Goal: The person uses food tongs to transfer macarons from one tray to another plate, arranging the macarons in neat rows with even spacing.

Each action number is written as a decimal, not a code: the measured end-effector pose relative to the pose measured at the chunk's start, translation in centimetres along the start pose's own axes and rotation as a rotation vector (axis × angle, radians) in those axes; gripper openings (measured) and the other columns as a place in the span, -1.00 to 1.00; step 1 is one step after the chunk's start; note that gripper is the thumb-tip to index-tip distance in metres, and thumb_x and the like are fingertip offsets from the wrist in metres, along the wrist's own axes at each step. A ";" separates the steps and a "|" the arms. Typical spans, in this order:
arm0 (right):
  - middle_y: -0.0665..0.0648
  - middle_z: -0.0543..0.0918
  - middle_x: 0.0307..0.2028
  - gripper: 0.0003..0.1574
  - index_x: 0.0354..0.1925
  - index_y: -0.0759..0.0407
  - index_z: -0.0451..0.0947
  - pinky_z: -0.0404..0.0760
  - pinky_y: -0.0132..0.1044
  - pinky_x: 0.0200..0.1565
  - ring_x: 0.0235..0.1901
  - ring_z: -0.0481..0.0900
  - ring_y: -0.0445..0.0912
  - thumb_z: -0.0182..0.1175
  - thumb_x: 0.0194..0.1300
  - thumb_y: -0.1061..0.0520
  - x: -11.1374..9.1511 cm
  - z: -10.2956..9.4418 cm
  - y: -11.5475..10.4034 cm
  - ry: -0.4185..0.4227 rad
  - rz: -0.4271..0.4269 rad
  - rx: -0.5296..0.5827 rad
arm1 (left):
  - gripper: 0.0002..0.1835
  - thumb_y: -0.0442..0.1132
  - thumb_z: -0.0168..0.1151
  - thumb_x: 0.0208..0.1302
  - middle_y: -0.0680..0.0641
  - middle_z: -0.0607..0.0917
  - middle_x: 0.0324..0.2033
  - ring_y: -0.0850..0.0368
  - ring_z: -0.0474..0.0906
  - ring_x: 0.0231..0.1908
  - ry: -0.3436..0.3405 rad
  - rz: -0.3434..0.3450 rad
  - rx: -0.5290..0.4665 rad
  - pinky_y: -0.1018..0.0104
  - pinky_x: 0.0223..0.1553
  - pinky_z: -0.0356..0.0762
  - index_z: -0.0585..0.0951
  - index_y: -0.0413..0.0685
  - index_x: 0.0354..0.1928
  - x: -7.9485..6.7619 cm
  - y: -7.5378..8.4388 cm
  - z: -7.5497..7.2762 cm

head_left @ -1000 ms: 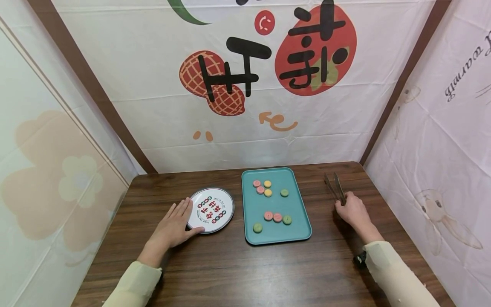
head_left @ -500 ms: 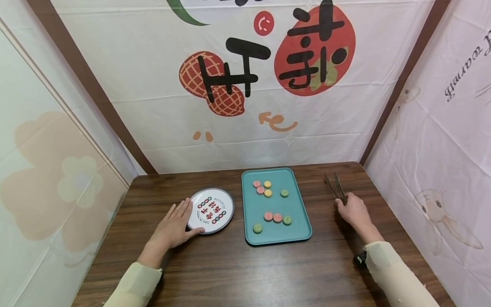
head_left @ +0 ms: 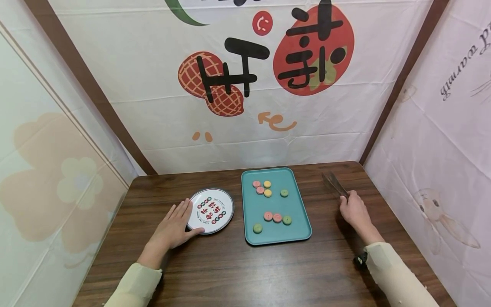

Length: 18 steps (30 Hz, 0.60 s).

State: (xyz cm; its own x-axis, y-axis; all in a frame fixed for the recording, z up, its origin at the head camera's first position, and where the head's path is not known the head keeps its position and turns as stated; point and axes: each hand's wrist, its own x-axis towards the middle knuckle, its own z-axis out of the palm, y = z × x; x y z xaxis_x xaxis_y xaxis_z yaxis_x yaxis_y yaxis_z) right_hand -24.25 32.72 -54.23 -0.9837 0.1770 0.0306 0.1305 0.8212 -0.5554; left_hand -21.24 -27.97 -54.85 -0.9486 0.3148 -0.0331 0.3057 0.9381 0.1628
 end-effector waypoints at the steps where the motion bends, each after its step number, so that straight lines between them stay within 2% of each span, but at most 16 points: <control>1: 0.72 0.53 0.09 -0.44 0.27 0.64 0.30 0.54 0.46 0.11 0.12 0.53 0.60 -0.07 0.69 0.10 0.0 0.0 -0.1 0.012 -0.009 0.006 | 0.25 0.53 0.16 0.39 -0.41 0.10 0.65 -0.34 0.04 0.64 0.000 0.000 0.000 -0.27 0.66 -0.09 0.10 -0.43 0.65 0.0 0.0 0.0; 9: 0.62 0.59 0.02 -0.48 0.26 0.62 0.37 0.57 0.40 0.10 0.08 0.58 0.51 0.02 0.70 0.13 -0.4 0.0 -0.3 0.068 -0.085 0.056 | 0.25 0.52 0.18 0.39 -0.41 0.10 0.65 -0.34 0.04 0.64 0.002 0.000 -0.014 -0.27 0.66 -0.09 0.11 -0.44 0.65 0.0 0.1 0.0; 18: 0.51 0.67 0.02 -0.48 0.30 0.51 0.50 0.66 0.28 -0.07 -0.08 0.68 0.33 0.15 0.68 0.09 -1.2 0.2 -1.0 0.136 -0.222 0.087 | 0.24 0.49 0.21 0.39 -0.42 0.09 0.65 -0.35 0.04 0.64 -0.006 -0.002 -0.029 -0.26 0.66 -0.09 0.09 -0.44 0.65 -0.1 0.2 -0.1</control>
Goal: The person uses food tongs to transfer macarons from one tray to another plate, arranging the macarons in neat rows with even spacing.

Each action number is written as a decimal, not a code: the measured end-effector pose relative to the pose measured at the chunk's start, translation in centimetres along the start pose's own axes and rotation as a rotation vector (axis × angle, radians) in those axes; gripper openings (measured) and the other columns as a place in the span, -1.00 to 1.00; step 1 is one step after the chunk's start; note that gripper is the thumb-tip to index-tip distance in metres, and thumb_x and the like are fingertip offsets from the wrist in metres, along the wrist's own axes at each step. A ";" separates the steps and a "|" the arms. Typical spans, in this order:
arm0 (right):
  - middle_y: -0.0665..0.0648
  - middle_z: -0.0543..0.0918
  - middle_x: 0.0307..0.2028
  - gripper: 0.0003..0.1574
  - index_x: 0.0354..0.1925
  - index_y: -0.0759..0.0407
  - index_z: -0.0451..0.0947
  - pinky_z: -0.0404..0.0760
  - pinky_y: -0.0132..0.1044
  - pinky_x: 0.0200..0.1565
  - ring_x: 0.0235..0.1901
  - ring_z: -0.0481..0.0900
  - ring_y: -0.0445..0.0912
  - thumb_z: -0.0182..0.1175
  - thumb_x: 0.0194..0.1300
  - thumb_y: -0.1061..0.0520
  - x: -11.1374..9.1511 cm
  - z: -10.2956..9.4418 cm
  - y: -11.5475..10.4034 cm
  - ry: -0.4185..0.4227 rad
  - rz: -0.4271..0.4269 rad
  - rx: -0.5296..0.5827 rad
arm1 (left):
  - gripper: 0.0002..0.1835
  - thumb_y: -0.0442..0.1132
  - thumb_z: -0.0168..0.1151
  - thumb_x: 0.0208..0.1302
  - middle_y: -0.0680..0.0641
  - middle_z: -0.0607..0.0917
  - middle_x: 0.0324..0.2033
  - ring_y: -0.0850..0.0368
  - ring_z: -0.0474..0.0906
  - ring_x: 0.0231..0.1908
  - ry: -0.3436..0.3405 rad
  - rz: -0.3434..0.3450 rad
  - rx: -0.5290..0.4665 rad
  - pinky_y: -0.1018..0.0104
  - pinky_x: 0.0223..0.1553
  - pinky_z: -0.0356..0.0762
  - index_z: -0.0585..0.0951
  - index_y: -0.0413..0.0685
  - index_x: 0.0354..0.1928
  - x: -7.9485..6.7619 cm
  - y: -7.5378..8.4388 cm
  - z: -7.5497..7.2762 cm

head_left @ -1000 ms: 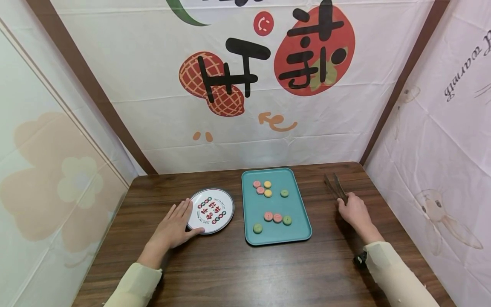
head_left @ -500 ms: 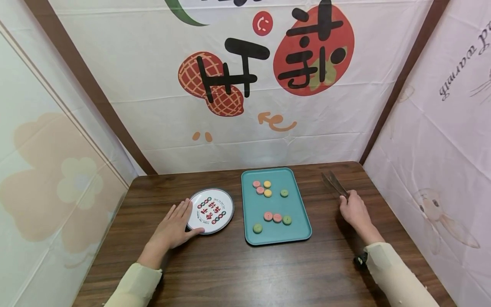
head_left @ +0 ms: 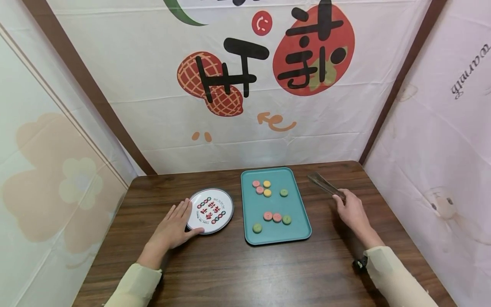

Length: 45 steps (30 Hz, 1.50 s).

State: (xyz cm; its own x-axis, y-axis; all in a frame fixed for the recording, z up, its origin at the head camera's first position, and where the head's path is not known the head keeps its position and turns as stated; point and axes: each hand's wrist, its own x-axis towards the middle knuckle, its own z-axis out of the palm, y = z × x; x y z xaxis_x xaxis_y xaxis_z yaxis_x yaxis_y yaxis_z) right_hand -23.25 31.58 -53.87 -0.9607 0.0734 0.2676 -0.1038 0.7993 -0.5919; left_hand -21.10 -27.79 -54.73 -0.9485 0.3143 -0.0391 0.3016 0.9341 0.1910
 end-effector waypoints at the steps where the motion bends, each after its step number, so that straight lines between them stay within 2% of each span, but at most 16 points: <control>1: 0.51 0.68 0.02 -0.47 0.31 0.51 0.50 0.67 0.27 -0.07 -0.08 0.69 0.33 0.15 0.68 0.08 -0.1 0.0 -0.1 0.002 -0.007 0.007 | 0.24 0.48 0.21 0.39 -0.42 0.09 0.65 -0.35 0.04 0.64 0.000 -0.001 -0.002 -0.26 0.66 -0.09 0.09 -0.44 0.65 0.0 0.0 0.0; 7: 0.44 0.69 -0.02 -0.48 0.31 0.47 0.50 0.67 0.18 -0.12 -0.12 0.69 0.24 0.15 0.68 0.05 -0.6 0.2 -0.8 -0.004 -0.027 0.045 | 0.24 0.49 0.20 0.40 -0.41 0.07 0.66 -0.34 0.02 0.65 -0.002 -0.004 -0.001 -0.26 0.67 -0.12 0.08 -0.43 0.66 -0.1 0.0 0.0; 12: 0.30 0.66 -0.14 -0.52 0.27 0.41 0.53 0.56 0.00 -0.23 -0.26 0.56 0.09 0.18 0.67 0.04 -0.9 0.3 -1.0 -0.016 -0.049 0.072 | 0.24 0.50 0.18 0.40 -0.42 0.08 0.66 -0.35 0.03 0.64 0.006 -0.002 0.000 -0.27 0.66 -0.10 0.09 -0.44 0.65 -0.2 -0.1 0.1; 19: 0.18 0.59 -0.24 -0.58 0.23 0.35 0.56 0.45 -0.11 -0.27 -0.30 0.46 0.02 0.21 0.65 0.06 -1.1 0.3 -0.9 -0.036 -0.093 0.085 | 0.24 0.50 0.17 0.40 -0.41 0.08 0.66 -0.35 0.03 0.65 0.007 0.001 0.005 -0.26 0.66 -0.11 0.09 -0.44 0.65 -0.2 -0.1 0.1; 28: 0.19 0.76 -0.14 -0.60 0.25 0.32 0.60 0.59 -0.10 -0.24 -0.30 0.57 -0.04 0.28 0.60 0.11 -1.3 0.6 -0.7 -0.096 -0.171 0.101 | 0.24 0.49 0.18 0.41 -0.42 0.06 0.66 -0.35 0.00 0.65 0.007 -0.004 0.007 -0.26 0.66 -0.11 0.08 -0.43 0.66 -0.1 -0.2 0.1; 35: 0.19 0.77 -0.15 -0.60 0.24 0.32 0.60 0.61 -0.16 -0.28 -0.32 0.58 -0.09 0.28 0.60 0.12 -1.2 1.4 -0.7 -0.160 -0.196 0.107 | 0.24 0.50 0.15 0.42 -0.42 0.06 0.66 -0.36 0.01 0.65 0.005 -0.003 0.009 -0.27 0.66 -0.09 0.08 -0.44 0.65 -0.1 -0.1 0.2; 45: 0.14 0.75 -0.21 -0.66 0.17 0.30 0.64 0.61 -0.07 -0.26 -0.33 0.57 -0.10 0.27 0.61 0.10 -1.0 2.1 -1.3 -0.183 -0.204 0.095 | 0.25 0.50 0.18 0.40 -0.42 0.08 0.66 -0.34 0.02 0.65 0.017 0.006 0.003 -0.25 0.66 -0.09 0.09 -0.44 0.65 0.0 -0.2 0.3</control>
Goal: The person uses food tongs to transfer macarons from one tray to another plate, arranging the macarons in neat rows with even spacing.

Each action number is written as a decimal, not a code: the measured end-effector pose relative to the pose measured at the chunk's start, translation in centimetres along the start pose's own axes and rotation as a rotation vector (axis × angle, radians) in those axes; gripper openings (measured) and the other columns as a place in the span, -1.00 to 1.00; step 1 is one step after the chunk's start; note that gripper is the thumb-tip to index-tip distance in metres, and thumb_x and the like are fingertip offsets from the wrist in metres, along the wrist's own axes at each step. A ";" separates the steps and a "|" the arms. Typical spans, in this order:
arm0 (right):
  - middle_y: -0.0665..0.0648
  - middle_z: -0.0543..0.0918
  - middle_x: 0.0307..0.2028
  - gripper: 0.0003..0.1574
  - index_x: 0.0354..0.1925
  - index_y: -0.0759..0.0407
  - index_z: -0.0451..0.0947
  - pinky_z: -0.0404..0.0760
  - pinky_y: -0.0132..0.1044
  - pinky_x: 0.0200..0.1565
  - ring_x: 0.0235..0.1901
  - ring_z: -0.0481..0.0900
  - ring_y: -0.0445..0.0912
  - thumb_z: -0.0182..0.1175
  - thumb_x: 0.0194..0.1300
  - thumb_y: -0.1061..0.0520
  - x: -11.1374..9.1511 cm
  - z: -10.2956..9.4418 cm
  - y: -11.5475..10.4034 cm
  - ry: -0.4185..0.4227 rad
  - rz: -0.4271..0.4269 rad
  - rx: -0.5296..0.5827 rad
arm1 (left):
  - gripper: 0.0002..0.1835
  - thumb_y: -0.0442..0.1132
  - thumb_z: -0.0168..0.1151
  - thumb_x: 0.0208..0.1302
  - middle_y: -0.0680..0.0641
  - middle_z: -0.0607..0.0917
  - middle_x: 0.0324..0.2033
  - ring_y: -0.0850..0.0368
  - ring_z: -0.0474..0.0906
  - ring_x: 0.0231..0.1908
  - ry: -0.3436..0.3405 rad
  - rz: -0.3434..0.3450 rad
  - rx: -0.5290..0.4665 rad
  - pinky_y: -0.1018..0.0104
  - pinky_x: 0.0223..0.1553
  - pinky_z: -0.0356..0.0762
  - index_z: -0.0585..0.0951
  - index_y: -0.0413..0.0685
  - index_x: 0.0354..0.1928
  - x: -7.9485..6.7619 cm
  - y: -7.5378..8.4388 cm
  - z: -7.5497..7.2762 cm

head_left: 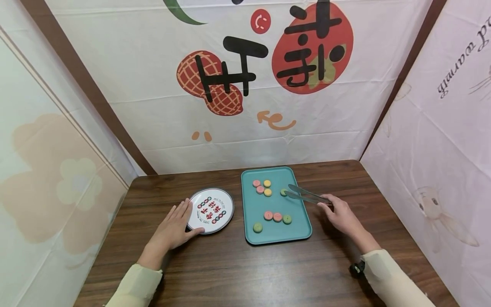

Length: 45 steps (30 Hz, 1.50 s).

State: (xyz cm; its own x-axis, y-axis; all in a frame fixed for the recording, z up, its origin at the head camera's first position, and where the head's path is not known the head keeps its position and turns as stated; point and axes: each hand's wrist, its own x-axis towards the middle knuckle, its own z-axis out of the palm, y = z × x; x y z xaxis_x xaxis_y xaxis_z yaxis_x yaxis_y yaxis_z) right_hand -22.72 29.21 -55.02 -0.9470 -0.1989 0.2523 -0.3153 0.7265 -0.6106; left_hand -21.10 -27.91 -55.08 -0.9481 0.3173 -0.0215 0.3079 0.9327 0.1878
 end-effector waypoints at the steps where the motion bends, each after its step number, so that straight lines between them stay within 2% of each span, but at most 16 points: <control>1: 0.14 0.74 -0.21 -0.66 0.17 0.30 0.64 0.61 -0.07 -0.26 -0.33 0.56 -0.10 0.27 0.61 0.10 0.1 0.0 -0.1 -0.003 -0.001 -0.002 | 0.25 0.51 0.18 0.40 -0.42 0.08 0.66 -0.35 0.02 0.65 0.002 0.001 -0.001 -0.25 0.66 -0.08 0.09 -0.44 0.65 0.0 0.0 0.0; 8: 0.13 0.71 -0.29 -0.66 0.19 0.30 0.64 0.54 -0.17 -0.32 -0.41 0.49 -0.13 0.27 0.61 0.11 0.4 0.4 0.0 -0.042 0.008 0.014 | 0.24 0.49 0.19 0.41 -0.42 0.07 0.66 -0.35 0.01 0.65 0.001 -0.001 -0.004 -0.25 0.66 -0.08 0.09 -0.45 0.65 -0.1 -0.1 0.0; 24: 0.14 0.74 -0.21 -0.62 0.18 0.33 0.63 0.58 -0.11 -0.27 -0.34 0.54 -0.12 0.23 0.63 0.06 0.7 0.3 -0.4 -0.081 0.010 0.017 | 0.25 0.48 0.22 0.39 -0.42 0.07 0.66 -0.35 0.01 0.65 0.006 0.005 -0.015 -0.21 0.67 -0.05 0.09 -0.45 0.65 -0.1 -0.2 0.2; 45: 0.15 0.75 -0.14 -0.61 0.19 0.33 0.63 0.65 -0.06 -0.24 -0.27 0.62 -0.09 0.24 0.63 0.06 0.8 0.6 -0.6 -0.069 0.012 -0.005 | 0.25 0.51 0.18 0.40 -0.43 0.07 0.66 -0.36 0.01 0.65 0.006 0.006 -0.026 -0.23 0.66 -0.04 0.10 -0.45 0.65 0.0 -0.3 0.1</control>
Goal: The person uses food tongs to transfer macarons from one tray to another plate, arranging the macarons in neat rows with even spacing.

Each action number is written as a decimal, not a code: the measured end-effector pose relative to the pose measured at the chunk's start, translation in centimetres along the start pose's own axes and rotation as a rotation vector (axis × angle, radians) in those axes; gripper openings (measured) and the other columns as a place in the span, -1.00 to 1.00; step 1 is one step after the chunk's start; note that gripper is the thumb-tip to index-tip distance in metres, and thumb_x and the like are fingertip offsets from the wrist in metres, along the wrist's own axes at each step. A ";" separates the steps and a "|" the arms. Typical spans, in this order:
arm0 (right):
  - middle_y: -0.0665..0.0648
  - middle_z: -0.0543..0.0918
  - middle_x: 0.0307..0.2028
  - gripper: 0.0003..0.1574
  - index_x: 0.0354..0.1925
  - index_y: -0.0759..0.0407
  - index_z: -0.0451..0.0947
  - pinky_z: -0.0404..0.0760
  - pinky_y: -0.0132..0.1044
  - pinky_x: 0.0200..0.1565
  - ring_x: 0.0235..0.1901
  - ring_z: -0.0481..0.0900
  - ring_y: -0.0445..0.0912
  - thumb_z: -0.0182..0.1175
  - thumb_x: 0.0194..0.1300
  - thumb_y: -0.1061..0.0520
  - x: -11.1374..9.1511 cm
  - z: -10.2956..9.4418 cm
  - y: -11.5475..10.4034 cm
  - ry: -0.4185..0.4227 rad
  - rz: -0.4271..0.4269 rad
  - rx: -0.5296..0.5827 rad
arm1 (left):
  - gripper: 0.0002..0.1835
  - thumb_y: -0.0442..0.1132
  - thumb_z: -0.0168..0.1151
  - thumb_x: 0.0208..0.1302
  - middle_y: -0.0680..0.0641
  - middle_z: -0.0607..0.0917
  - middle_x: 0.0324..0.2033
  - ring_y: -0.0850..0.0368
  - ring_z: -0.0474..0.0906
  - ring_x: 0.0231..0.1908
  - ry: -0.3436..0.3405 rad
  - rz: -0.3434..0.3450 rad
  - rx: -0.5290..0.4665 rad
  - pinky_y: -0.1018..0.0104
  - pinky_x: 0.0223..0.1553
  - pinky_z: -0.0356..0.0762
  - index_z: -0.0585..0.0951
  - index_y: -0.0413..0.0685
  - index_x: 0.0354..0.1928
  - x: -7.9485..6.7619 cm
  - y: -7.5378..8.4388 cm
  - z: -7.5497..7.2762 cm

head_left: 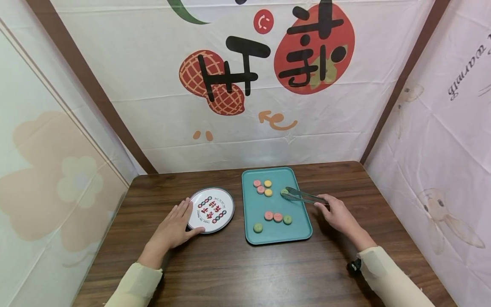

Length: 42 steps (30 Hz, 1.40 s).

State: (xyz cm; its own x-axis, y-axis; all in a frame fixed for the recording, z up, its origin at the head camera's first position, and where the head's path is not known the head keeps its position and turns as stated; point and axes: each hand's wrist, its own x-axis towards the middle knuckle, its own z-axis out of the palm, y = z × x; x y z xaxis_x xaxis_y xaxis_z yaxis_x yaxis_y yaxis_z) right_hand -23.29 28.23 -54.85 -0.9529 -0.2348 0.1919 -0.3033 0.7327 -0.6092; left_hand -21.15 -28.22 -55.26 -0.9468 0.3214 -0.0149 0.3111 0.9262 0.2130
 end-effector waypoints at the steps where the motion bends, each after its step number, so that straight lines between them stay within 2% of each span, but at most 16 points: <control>1: 0.15 0.75 -0.13 -0.61 0.19 0.33 0.63 0.65 -0.06 -0.24 -0.27 0.62 -0.09 0.24 0.63 0.06 0.0 0.0 0.0 0.002 -0.001 0.001 | 0.24 0.50 0.18 0.40 -0.43 0.06 0.66 -0.36 0.00 0.65 -0.001 -0.001 -0.002 -0.23 0.66 -0.04 0.10 -0.44 0.65 0.0 0.0 0.0; 16: 0.16 0.73 -0.13 -0.62 0.19 0.32 0.65 0.63 -0.07 -0.23 -0.29 0.59 -0.07 0.25 0.62 0.07 0.0 0.4 -0.2 0.027 -0.015 -0.008 | 0.23 0.47 0.21 0.41 -0.43 0.05 0.66 -0.36 0.00 0.65 -0.016 -0.004 -0.009 -0.22 0.66 -0.04 0.08 -0.45 0.65 -0.1 0.3 -0.3; 31: 0.12 0.72 -0.16 -0.65 0.17 0.31 0.65 0.61 -0.10 -0.26 -0.33 0.56 -0.09 0.26 0.62 0.09 0.1 0.7 -0.4 0.051 -0.047 0.000 | 0.27 0.54 0.14 0.40 -0.42 0.05 0.66 -0.36 -0.01 0.65 -0.017 -0.004 -0.006 -0.23 0.66 -0.04 0.07 -0.45 0.65 0.0 0.2 -0.3; 42: 0.22 0.75 -0.04 -0.65 0.18 0.31 0.65 0.67 -0.02 -0.18 -0.22 0.64 -0.02 0.26 0.61 0.09 0.3 0.8 -0.6 0.064 -0.054 -0.006 | 0.26 0.53 0.15 0.40 -0.42 0.04 0.66 -0.36 -0.01 0.65 -0.020 -0.005 -0.006 -0.22 0.66 -0.05 0.08 -0.45 0.65 0.0 0.2 -0.3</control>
State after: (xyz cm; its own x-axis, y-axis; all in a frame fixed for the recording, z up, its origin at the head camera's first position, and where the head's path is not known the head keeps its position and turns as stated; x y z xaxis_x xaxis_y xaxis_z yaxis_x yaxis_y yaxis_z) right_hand -23.43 27.20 -55.09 -0.9333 -0.2331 0.2730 -0.3540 0.7240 -0.5920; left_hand -21.09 -28.12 -54.97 -0.9466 0.3205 -0.0352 0.3057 0.9267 0.2185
